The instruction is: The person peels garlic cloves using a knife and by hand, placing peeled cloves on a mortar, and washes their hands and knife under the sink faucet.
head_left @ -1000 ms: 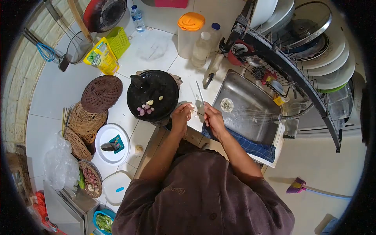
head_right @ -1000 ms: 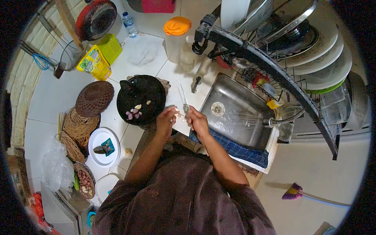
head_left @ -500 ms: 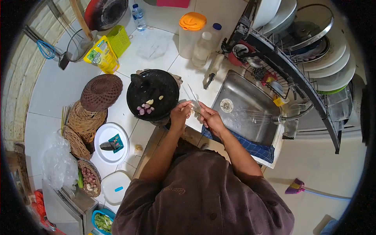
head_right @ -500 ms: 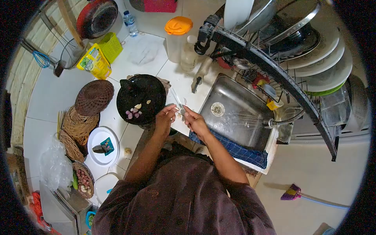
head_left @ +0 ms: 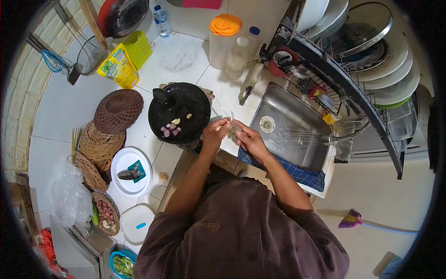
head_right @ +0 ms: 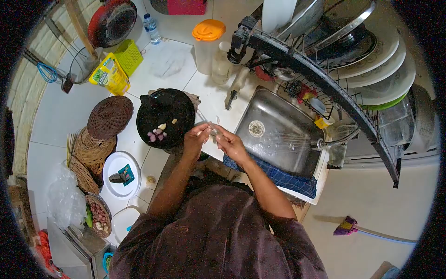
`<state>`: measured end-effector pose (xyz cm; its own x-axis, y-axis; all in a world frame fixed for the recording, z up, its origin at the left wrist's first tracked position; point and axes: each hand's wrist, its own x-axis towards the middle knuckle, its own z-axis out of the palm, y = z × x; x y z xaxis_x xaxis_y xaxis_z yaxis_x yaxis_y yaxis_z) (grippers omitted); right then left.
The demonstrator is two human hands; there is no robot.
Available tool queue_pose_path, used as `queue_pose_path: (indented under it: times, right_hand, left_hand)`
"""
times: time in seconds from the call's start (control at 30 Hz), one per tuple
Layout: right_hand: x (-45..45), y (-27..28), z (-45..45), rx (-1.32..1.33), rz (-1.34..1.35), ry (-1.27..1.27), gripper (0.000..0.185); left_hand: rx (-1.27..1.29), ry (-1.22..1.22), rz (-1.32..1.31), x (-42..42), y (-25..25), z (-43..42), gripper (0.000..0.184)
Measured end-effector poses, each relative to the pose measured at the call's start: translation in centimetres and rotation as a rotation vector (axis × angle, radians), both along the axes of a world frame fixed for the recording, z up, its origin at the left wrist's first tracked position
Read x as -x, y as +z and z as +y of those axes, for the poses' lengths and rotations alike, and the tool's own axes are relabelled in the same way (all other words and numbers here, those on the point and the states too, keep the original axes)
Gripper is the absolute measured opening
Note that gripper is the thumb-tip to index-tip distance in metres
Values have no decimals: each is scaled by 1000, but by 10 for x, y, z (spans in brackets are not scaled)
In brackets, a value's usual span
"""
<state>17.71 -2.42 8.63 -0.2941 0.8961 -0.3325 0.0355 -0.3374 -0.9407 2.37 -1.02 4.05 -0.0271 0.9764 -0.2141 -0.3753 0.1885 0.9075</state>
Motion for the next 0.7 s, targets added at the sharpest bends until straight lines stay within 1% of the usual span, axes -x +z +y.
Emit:
queue_pose_path:
  times: [0.1,0.2,0.27,0.4,0.5,0.53,0.6,0.67,0.7]
  right_hand:
    - [0,3,-2,-55,-12,38,42]
    - [0,-1,-7,-103,-29,40,42]
    - [0,-8,-10,-154,-28,30,41]
    - [-1,-17,-13,-320,-170,10,40]
    - [-1,-26,-13,-436,-229,-22,39]
    - [1,-22,-13,-424,-225,-35,39]
    - [3,-11,-15,-295,-153,-51,38]
    - [3,3,-15,-58,-19,-55,38]
    - [4,5,-15,3,41,-86,38]
  left_hand:
    - [-29,-47,0,3,-9,-1,25]
    - [-115,-16,51,4,-4,-4,19]
    - [-154,-42,58,6,-5,-4,18]
    - [-279,-86,136,10,-12,-1,17]
    - [-289,-96,199,11,-3,-2,18]
    - [-292,-92,204,11,-3,-2,18]
    - [-300,-83,213,9,-4,-1,19]
    - [-214,-60,158,5,5,-4,20]
    - [-170,-47,131,4,7,-6,20]
